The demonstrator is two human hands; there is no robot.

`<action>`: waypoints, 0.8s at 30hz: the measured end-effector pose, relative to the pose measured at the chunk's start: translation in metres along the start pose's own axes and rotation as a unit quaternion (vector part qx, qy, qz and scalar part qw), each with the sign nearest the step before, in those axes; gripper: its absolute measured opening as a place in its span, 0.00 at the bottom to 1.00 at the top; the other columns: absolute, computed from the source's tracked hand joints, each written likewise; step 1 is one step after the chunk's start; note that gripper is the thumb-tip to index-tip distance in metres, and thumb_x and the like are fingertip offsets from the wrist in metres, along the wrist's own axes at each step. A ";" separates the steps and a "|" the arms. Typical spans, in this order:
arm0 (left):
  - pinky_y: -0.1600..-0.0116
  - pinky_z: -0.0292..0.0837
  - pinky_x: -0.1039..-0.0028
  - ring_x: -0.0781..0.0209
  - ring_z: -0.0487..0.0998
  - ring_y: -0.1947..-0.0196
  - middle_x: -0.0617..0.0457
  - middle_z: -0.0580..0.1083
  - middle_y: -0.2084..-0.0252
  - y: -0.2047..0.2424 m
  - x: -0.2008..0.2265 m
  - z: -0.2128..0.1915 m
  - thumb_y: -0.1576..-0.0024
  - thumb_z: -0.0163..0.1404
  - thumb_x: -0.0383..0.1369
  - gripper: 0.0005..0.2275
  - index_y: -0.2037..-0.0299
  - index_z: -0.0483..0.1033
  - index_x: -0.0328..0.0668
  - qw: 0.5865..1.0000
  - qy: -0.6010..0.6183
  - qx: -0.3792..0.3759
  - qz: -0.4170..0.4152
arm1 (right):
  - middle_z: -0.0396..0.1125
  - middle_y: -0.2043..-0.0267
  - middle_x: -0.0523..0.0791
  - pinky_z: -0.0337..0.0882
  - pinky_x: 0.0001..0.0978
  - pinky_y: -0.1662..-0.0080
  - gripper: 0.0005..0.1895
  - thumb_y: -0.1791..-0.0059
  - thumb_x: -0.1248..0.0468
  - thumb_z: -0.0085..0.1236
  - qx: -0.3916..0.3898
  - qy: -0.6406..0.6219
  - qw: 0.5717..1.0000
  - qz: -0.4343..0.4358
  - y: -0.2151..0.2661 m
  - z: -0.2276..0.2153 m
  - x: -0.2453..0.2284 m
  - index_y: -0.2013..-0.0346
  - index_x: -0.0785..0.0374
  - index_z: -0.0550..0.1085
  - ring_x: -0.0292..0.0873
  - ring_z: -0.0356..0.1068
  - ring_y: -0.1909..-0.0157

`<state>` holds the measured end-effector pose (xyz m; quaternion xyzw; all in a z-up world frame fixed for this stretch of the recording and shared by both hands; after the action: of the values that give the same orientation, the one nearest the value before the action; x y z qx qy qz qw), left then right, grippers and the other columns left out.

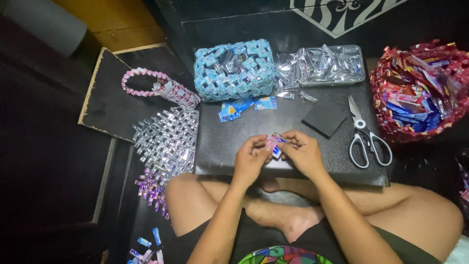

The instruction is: The person folds and manipulates silver and blue foil snack wrappers by hand, preparing them to be woven into a basket.

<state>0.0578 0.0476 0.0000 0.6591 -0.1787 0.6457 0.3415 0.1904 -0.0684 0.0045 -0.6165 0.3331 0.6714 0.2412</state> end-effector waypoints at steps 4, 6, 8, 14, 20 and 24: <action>0.69 0.82 0.78 0.67 0.80 0.75 0.46 0.81 0.62 0.002 0.002 -0.004 0.47 0.63 0.28 0.15 0.49 0.80 0.39 0.998 -0.054 -0.021 -0.006 | 0.76 0.73 0.53 0.73 0.32 0.66 0.13 0.55 0.71 0.65 -0.009 0.018 1.000 -0.011 0.005 0.002 -0.009 0.56 0.69 0.79 0.42 0.75 0.76; 0.66 0.78 0.74 0.68 0.78 0.74 0.47 0.80 0.70 0.004 0.012 -0.001 0.47 0.63 0.27 0.12 0.54 0.82 0.38 0.995 -0.094 -0.024 0.009 | 0.75 0.73 0.52 0.74 0.32 0.64 0.13 0.54 0.72 0.64 -0.008 0.011 1.000 -0.015 0.008 0.001 -0.012 0.55 0.68 0.79 0.41 0.74 0.76; 0.67 0.77 0.76 0.68 0.77 0.77 0.49 0.77 0.76 0.007 0.017 0.002 0.47 0.63 0.29 0.08 0.58 0.83 0.40 0.994 -0.103 -0.024 0.005 | 0.75 0.74 0.52 0.74 0.32 0.64 0.11 0.53 0.71 0.64 -0.006 0.010 1.000 -0.016 0.007 0.000 -0.010 0.56 0.68 0.80 0.41 0.75 0.76; 0.69 0.74 0.78 0.68 0.76 0.82 0.52 0.72 0.85 0.008 0.021 0.000 0.46 0.63 0.31 0.03 0.67 0.84 0.43 0.991 -0.134 -0.007 0.018 | 0.75 0.75 0.52 0.74 0.31 0.64 0.09 0.53 0.70 0.65 -0.005 0.006 1.000 -0.026 0.006 -0.001 -0.007 0.58 0.67 0.80 0.41 0.76 0.76; 0.67 0.72 0.72 0.61 0.74 0.79 0.48 0.71 0.83 0.010 0.024 0.004 0.40 0.58 0.39 0.14 0.75 0.80 0.41 0.983 -0.165 -0.016 0.078 | 0.73 0.76 0.51 0.74 0.31 0.65 0.09 0.54 0.72 0.65 -0.016 -0.017 0.999 -0.042 0.006 -0.004 -0.008 0.60 0.69 0.80 0.41 0.75 0.76; 0.61 0.76 0.67 0.60 0.76 0.69 0.42 0.77 0.70 0.016 0.036 0.007 0.41 0.58 0.35 0.07 0.59 0.83 0.41 0.986 -0.152 -0.007 0.065 | 0.73 0.77 0.50 0.73 0.31 0.66 0.07 0.55 0.73 0.65 -0.015 -0.003 0.999 -0.045 0.006 -0.003 -0.010 0.62 0.69 0.80 0.41 0.75 0.77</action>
<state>0.0560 0.0387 0.0389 0.7338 -0.2759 0.5579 0.2723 0.1892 -0.0743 0.0157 -0.6324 0.2942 0.6666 0.2630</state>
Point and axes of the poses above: each hand's wrist, its own y-axis away from the middle knuckle, its own z-axis out of the palm, x = y × z, the point moved 6 cm from there along -y, towards the middle knuckle
